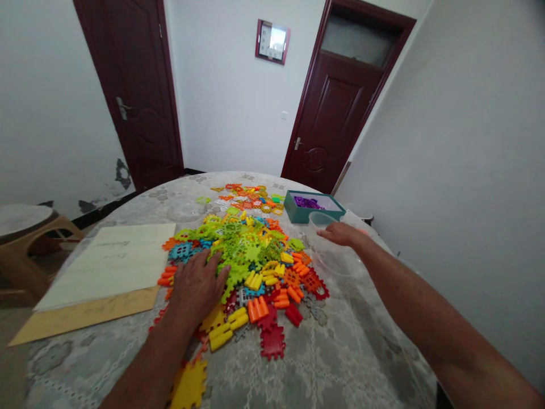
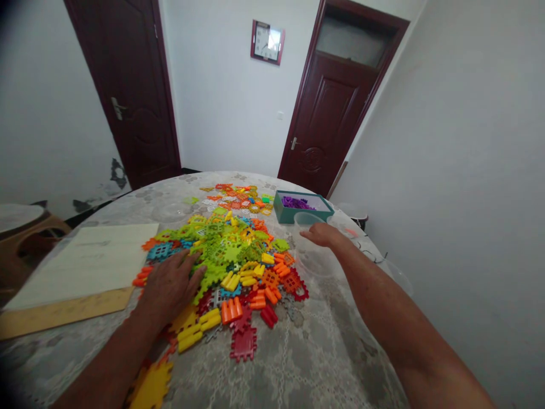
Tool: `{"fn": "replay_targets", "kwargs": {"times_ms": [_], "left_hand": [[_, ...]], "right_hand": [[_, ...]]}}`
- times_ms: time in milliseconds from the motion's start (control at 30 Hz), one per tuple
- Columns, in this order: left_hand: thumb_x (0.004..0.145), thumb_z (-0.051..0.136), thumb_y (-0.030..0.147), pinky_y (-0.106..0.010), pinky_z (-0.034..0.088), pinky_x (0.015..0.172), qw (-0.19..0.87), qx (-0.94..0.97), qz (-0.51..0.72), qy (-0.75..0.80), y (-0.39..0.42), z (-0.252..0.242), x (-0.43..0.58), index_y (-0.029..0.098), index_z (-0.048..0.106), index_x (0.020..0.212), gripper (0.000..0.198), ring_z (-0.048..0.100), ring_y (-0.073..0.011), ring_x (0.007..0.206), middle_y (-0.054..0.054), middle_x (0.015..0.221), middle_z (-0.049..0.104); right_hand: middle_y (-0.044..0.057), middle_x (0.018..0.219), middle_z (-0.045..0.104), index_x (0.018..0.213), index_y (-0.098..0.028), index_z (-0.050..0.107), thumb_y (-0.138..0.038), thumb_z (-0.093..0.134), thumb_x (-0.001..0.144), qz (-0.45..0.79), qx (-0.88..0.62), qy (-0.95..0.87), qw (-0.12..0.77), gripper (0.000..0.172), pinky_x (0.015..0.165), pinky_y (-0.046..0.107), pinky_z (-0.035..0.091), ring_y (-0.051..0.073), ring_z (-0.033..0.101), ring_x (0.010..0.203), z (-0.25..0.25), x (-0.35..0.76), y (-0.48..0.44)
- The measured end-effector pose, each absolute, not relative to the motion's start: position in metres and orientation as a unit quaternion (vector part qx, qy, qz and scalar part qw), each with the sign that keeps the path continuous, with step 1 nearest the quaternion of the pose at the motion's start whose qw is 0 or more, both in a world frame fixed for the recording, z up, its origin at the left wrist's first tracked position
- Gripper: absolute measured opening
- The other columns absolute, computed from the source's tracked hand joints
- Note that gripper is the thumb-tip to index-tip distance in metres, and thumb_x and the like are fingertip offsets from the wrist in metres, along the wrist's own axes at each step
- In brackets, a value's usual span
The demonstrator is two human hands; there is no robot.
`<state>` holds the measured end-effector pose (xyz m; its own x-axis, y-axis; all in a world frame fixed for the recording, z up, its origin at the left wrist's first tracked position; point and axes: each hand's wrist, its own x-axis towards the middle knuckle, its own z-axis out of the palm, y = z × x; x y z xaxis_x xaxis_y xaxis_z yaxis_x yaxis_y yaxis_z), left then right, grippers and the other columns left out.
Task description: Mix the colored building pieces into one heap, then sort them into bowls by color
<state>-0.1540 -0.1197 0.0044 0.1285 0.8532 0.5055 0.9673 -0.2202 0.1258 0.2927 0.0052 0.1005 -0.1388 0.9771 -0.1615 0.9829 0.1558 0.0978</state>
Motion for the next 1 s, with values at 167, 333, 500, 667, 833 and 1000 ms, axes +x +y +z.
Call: {"fn": "replay_targets", "kwargs": {"times_ms": [167, 333, 500, 667, 833, 1000], "left_hand": [[0.103, 0.046, 0.043, -0.056, 0.05, 0.107, 0.125, -0.74, -0.241, -0.616, -0.121, 0.004, -0.153, 0.019, 0.069, 0.131, 0.043, 0.064, -0.0359, 0.128, -0.02, 0.139, 0.068], [0.103, 0.047, 0.042, -0.054, 0.051, 0.107, 0.13, -0.744, -0.225, -0.616, -0.121, 0.004, -0.153, 0.019, 0.069, 0.132, 0.043, 0.065, -0.0355, 0.127, -0.019, 0.139, 0.068], [0.103, 0.048, 0.043, -0.052, 0.052, 0.105, 0.136, -0.741, -0.221, -0.619, -0.122, 0.005, -0.152, 0.02, 0.069, 0.132, 0.042, 0.065, -0.0349, 0.127, -0.019, 0.139, 0.068], [0.103, 0.049, 0.044, -0.054, 0.051, 0.106, 0.133, -0.742, -0.226, -0.617, -0.124, 0.005, -0.15, 0.021, 0.068, 0.132, 0.041, 0.064, -0.0355, 0.129, -0.018, 0.14, 0.068], [0.103, 0.049, 0.042, -0.057, 0.05, 0.108, 0.121, -0.739, -0.238, -0.618, -0.125, 0.005, -0.15, 0.019, 0.066, 0.134, 0.042, 0.063, -0.037, 0.13, -0.019, 0.141, 0.066], [0.102, 0.05, 0.044, -0.058, 0.05, 0.107, 0.123, -0.739, -0.246, -0.615, -0.125, 0.003, -0.152, 0.021, 0.065, 0.133, 0.041, 0.062, -0.0378, 0.131, -0.019, 0.141, 0.066]], "right_hand": [[0.023, 0.108, 0.079, 0.1, -0.011, 0.083, -0.062, 0.027, 0.108, -0.013, 0.668, 0.735, 0.115, 0.076, 0.091, 0.041, 0.054, 0.032, 0.074, 0.099, 0.099, 0.286, 0.006], [0.019, 0.115, 0.078, 0.105, -0.014, 0.082, -0.051, 0.034, 0.109, 0.002, 0.65, 0.752, 0.11, 0.061, 0.093, 0.036, 0.053, 0.028, 0.072, 0.104, 0.097, 0.269, 0.012], [0.017, 0.116, 0.078, 0.103, -0.016, 0.08, -0.04, 0.045, 0.105, 0.027, 0.651, 0.753, 0.097, 0.043, 0.094, 0.034, 0.052, 0.027, 0.071, 0.106, 0.094, 0.258, 0.017], [0.018, 0.113, 0.077, 0.106, -0.019, 0.08, -0.043, 0.051, 0.102, 0.083, 0.676, 0.731, 0.049, 0.037, 0.092, 0.039, 0.054, 0.031, 0.072, 0.106, 0.098, 0.248, 0.029], [0.022, 0.128, 0.072, 0.128, -0.02, 0.075, -0.027, 0.057, 0.098, 0.135, 0.685, 0.716, 0.0, 0.036, 0.104, 0.046, 0.05, 0.035, 0.065, 0.125, 0.11, 0.25, 0.065], [0.023, 0.124, 0.074, 0.12, -0.02, 0.08, -0.023, 0.062, 0.093, 0.131, 0.711, 0.691, 0.031, 0.032, 0.101, 0.05, 0.053, 0.037, 0.068, 0.121, 0.117, 0.286, 0.102]]}}
